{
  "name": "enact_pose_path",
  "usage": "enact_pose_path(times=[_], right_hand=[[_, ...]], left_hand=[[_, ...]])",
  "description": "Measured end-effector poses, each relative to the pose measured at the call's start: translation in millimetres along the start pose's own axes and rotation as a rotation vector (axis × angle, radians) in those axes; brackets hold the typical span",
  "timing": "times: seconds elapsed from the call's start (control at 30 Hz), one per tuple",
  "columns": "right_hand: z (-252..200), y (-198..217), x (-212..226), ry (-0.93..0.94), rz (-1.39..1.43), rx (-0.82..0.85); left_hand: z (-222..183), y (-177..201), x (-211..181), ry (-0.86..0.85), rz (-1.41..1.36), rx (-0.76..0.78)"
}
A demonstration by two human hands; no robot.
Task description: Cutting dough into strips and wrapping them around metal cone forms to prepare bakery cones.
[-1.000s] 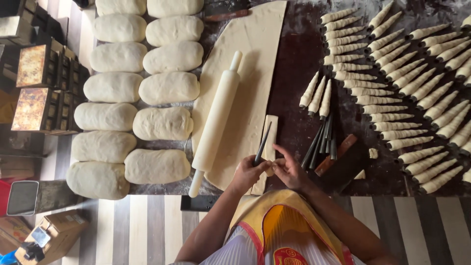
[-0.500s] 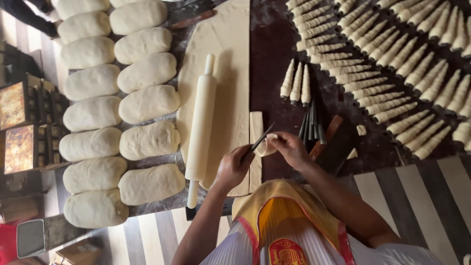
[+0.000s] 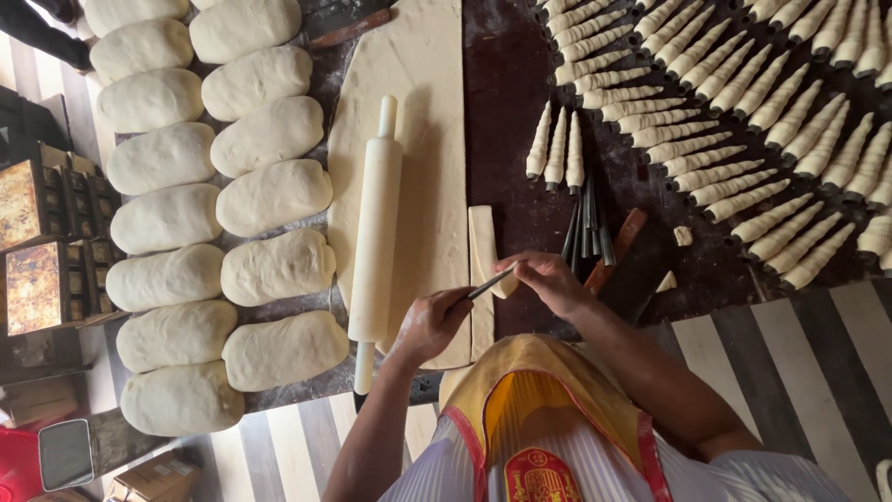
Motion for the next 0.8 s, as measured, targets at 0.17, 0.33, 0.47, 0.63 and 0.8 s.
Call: enact_pose_path(times=[0.17, 0.33, 0.47, 0.63, 0.8], right_hand=[[1.2, -0.4, 4.9, 0.063, -0.139, -0.166], [5.7, -11.9, 14.0, -0.075, -0.036, -0.128], [6.5, -24.8, 12.2, -0.182, 0.218, -0.091], [5.2, -13.5, -18.1, -0.144, 0.370, -0.109], [8.1, -15.3, -0.7, -0.089, 0.183, -0.084]], left_hand=[[-10.2, 4.5, -25.4, 0.057, 0.124, -0.189], [-25.1, -21.0, 11.6, 0.436, -0.184, -0.074], [-48.3, -73.3, 33.7, 0.617, -1.369, 0.236], [-44.1, -58.1, 21.3, 0.757, -1.373, 0.040], [-40.4, -52.2, 40.0, 0.431, -0.876, -0.019]])
Point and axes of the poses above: each hand's wrist, its own z-axis towards the middle knuckle, its own y-axis out of the back of the hand, x = y × z, the point moved 7 cm from there along z, towards the middle knuckle, and after that the axes turned 3 degrees about -x, right-handed, at the moved point
